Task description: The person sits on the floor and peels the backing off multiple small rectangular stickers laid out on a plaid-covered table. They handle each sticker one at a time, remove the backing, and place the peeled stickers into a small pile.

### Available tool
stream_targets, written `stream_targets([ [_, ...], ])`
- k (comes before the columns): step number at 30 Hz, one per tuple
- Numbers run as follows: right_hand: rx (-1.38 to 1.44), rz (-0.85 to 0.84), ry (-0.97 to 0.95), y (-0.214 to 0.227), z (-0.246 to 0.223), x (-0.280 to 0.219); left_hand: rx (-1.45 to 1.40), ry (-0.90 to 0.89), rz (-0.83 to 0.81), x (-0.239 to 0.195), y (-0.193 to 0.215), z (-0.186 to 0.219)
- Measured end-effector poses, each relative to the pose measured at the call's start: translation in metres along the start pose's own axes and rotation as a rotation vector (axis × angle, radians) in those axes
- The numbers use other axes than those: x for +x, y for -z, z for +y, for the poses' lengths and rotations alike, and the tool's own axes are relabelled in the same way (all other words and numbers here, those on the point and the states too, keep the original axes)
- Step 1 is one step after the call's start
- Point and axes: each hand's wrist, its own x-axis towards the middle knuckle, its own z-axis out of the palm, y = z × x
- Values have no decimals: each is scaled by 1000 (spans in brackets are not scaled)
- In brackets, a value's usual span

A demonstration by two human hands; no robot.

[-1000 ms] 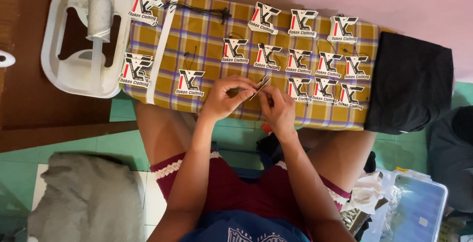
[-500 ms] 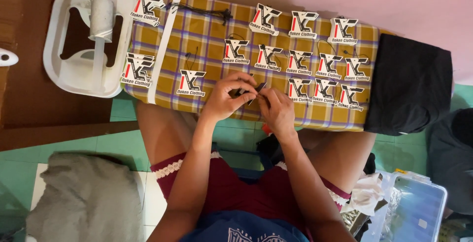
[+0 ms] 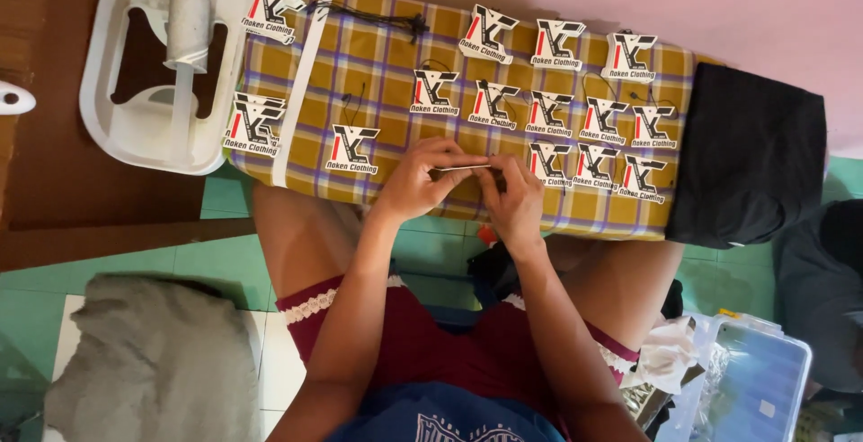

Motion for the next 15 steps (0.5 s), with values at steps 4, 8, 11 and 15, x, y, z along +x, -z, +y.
stream_targets([
  [4, 46, 7, -64, 0, 0, -5, -12, 12, 21, 2, 1, 3],
  [8, 68, 46, -50, 2, -9, 1, -71, 41, 0, 2, 3, -1],
  [11, 26, 48, -30, 1, -4, -1, -71, 54, 7, -1, 3, -7],
  [15, 29, 77, -67, -1, 0, -5, -52, 69, 33, 0, 1, -6],
])
